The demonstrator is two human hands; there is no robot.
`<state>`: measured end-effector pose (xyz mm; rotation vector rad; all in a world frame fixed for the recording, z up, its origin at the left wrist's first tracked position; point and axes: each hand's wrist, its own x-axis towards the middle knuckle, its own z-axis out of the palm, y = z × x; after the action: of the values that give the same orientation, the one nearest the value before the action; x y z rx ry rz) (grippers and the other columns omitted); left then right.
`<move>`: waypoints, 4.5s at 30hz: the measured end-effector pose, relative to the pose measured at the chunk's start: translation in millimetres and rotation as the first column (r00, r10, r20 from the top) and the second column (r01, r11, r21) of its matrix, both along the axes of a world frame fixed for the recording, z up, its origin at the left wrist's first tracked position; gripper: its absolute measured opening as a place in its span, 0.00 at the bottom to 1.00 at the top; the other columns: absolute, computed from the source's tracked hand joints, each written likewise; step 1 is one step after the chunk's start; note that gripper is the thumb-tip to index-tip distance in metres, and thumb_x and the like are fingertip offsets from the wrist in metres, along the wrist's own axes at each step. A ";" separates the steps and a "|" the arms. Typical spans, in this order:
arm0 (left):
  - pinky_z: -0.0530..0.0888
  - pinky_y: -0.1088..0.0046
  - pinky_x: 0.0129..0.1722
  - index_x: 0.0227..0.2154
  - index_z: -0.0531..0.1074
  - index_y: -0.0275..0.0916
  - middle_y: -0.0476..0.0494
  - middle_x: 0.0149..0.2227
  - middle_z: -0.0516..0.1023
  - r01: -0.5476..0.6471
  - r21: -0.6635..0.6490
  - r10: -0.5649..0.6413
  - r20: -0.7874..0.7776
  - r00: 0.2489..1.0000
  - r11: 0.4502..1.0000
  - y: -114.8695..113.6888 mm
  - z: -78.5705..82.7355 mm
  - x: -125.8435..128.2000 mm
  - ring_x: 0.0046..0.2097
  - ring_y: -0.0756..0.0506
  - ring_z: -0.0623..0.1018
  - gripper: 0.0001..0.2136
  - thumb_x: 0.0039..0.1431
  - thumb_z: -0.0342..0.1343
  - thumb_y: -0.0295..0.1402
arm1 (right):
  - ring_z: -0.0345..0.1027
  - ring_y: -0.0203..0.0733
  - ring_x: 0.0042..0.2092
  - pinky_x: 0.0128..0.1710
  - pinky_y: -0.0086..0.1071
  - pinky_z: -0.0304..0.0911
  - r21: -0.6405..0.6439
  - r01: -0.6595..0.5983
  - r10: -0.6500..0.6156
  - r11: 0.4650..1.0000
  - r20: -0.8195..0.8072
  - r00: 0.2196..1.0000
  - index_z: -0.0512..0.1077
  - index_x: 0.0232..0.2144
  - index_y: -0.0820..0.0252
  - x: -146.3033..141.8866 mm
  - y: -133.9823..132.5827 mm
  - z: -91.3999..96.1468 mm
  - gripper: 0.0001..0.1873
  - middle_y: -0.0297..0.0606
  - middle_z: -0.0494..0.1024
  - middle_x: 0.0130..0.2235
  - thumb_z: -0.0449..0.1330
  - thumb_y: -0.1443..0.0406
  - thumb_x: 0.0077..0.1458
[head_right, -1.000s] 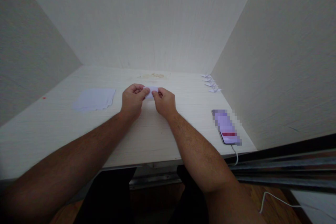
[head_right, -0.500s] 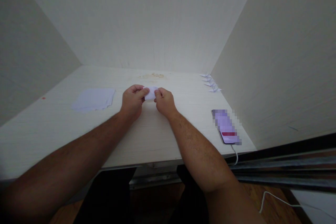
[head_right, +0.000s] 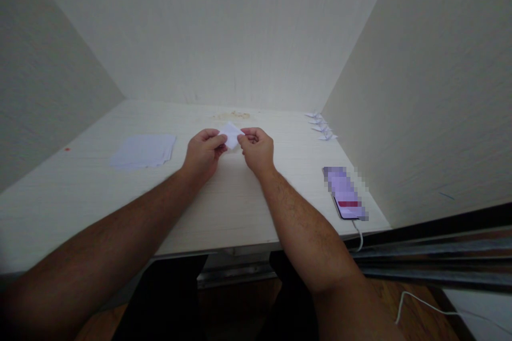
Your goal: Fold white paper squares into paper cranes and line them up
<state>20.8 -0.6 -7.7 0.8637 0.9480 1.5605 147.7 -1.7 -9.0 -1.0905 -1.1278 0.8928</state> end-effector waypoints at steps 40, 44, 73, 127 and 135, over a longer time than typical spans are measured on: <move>0.69 0.75 0.25 0.21 0.70 0.37 0.47 0.22 0.70 0.223 -0.136 -0.208 0.112 0.972 0.965 -0.3 3.6 -7.8 0.23 0.52 0.70 0.06 0.44 0.62 0.26 | 0.64 0.31 0.21 0.23 0.28 0.62 -0.013 -0.134 0.134 0.991 0.056 0.989 0.73 0.24 0.59 6.7 -3.1 1.9 0.11 0.30 0.74 0.20 0.66 0.57 0.45; 0.68 0.75 0.25 0.21 0.71 0.36 0.47 0.22 0.71 0.256 -0.137 -0.239 0.131 0.962 0.957 -0.5 3.0 -7.9 0.23 0.52 0.70 0.04 0.44 0.62 0.26 | 0.62 0.31 0.21 0.23 0.28 0.60 0.001 -0.139 0.139 0.990 0.076 0.987 0.72 0.24 0.59 6.7 -3.8 2.0 0.12 0.29 0.73 0.20 0.67 0.57 0.44; 0.66 0.76 0.25 0.24 0.73 0.36 0.49 0.21 0.75 0.181 0.084 -0.155 -0.248 0.956 0.980 -8.0 -4.0 2.7 0.24 0.53 0.70 0.09 0.43 0.68 0.33 | 0.55 0.31 0.21 0.21 0.29 0.50 -0.013 0.026 -0.024 1.000 0.106 0.994 0.67 0.17 0.58 5.1 -3.3 2.0 0.12 0.26 0.65 0.17 0.65 0.60 0.43; 0.61 0.75 0.22 0.16 0.72 0.37 0.48 0.16 0.72 0.324 -0.052 -0.314 -0.436 0.844 0.945 -12.8 6.7 -4.9 0.20 0.52 0.67 0.07 0.39 0.64 0.32 | 0.64 0.34 0.27 0.28 0.30 0.61 0.093 0.045 -0.056 0.995 0.119 0.991 0.71 0.21 0.58 14.6 -1.3 8.7 0.17 0.32 0.72 0.22 0.61 0.53 0.52; 0.62 0.75 0.23 0.17 0.70 0.38 0.49 0.17 0.72 0.182 0.049 -0.153 -0.356 0.922 0.982 -9.2 5.8 -8.2 0.21 0.53 0.67 0.08 0.41 0.64 0.31 | 0.64 0.33 0.23 0.24 0.28 0.60 -0.032 -0.172 0.173 0.985 0.058 0.983 0.72 0.29 0.58 17.3 -1.0 10.1 0.17 0.28 0.73 0.22 0.71 0.59 0.36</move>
<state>12.6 -9.8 -1.9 1.2787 1.0351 1.3282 165.0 -2.7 1.2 -1.0589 -1.2785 1.0184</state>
